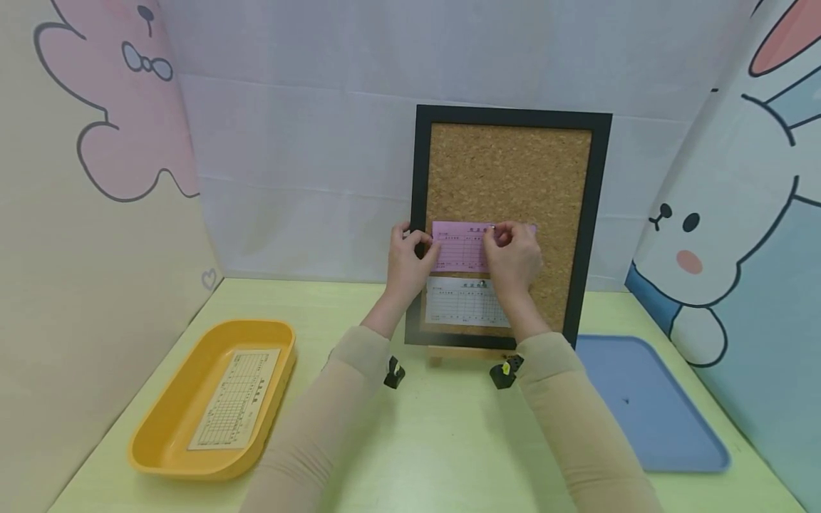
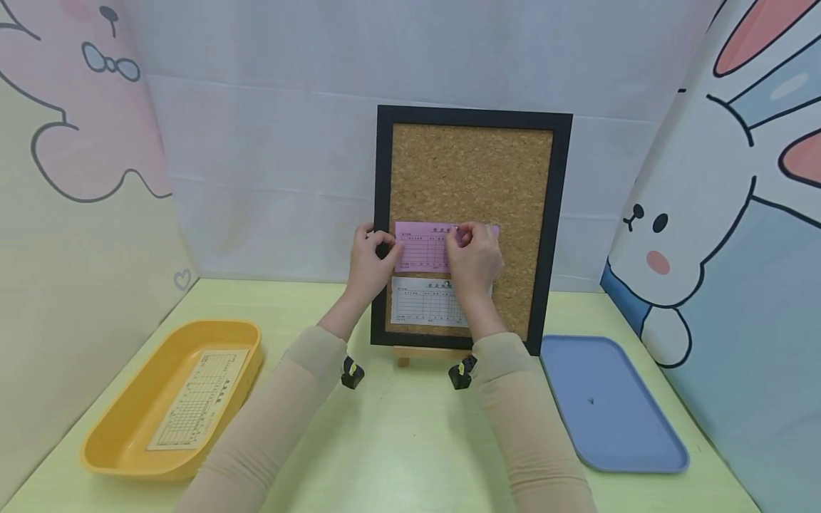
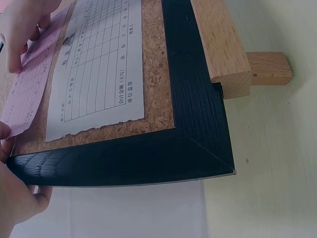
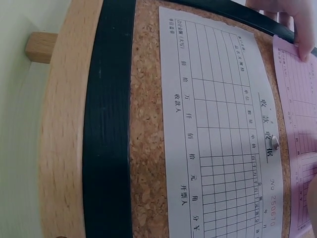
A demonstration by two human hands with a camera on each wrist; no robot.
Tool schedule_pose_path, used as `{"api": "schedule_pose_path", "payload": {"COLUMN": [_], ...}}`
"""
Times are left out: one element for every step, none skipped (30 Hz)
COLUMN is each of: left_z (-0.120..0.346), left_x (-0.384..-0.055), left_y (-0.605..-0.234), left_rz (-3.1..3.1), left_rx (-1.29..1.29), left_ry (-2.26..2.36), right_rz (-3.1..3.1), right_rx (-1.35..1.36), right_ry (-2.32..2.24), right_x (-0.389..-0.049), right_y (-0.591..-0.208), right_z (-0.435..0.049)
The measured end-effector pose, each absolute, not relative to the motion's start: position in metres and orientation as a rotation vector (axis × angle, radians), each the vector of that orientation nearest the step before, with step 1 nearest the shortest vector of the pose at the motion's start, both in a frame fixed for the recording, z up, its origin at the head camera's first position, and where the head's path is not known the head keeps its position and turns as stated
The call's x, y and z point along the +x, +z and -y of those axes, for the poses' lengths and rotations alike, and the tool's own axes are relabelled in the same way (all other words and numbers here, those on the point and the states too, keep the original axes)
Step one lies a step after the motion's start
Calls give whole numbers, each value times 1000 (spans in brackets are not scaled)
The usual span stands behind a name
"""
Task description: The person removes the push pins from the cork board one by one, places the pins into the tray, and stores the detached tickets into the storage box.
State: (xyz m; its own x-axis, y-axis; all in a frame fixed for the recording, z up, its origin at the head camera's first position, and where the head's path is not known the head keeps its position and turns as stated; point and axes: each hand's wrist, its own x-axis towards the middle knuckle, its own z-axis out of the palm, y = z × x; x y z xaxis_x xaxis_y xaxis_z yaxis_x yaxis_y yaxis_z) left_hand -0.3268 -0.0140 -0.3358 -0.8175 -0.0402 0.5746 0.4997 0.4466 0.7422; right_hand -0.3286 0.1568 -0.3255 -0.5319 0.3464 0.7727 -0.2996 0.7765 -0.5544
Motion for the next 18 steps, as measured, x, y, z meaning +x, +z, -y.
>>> {"api": "schedule_pose_path", "payload": {"left_z": [13, 13, 12, 12, 12, 11, 11, 11, 11, 11, 11, 11, 11, 11, 11, 11, 11, 11], "left_x": [-327, -328, -328, -328, -328, -328, -329, -329, -329, -329, -329, -329, -329, -329, -329, -329, -329, -329], "left_y": [-336, -336, -337, -337, -337, -337, -338, -338, -338, -338, -338, -338, -338, -338, -338, -338, -338, -338], "left_rz": [2179, 2176, 2170, 2166, 2164, 2161, 2160, 2158, 2157, 2156, 2155, 2154, 2153, 2153, 2154, 2155, 2157, 2159], "left_rx": [-380, -378, -378, -378, -377, -377, -376, -376, -375, -374, -373, -373, -373, -372, -370, -369, -369, -368], "left_ry": [-1360, -1355, -1352, -1351, -1349, -1347, -1345, -1345, -1345, -1343, -1341, -1341, -1340, -1340, -1338, -1337, -1337, -1339], "right_rz": [1964, 1957, 1950, 1945, 1939, 1937, 1935, 1935, 1936, 1939, 1941, 1943, 1944, 1945, 1945, 1946, 1945, 1945], "right_rx": [-33, -28, -26, -22, -18, -14, -12, -8, -6, -4, -3, -2, -2, 0, -1, -2, -2, -1], "right_ry": [813, 812, 811, 813, 815, 816, 812, 810, 809, 806, 802, 799, 798, 797, 795, 792, 791, 791], "right_x": [-329, -330, -330, -330, -330, -330, -330, -330, -330, -330, -330, -330, -330, -330, -330, -330, -330, -330], "right_y": [-326, -326, -326, -326, -326, -326, -326, -326, -326, -326, -326, -325, -325, -325, -325, -325, -325, -325], "right_z": [-157, -157, -157, -157, -157, -157, -157, -157, -157, -157, -157, -157, -157, -157, -157, -157, -157, -156]}}
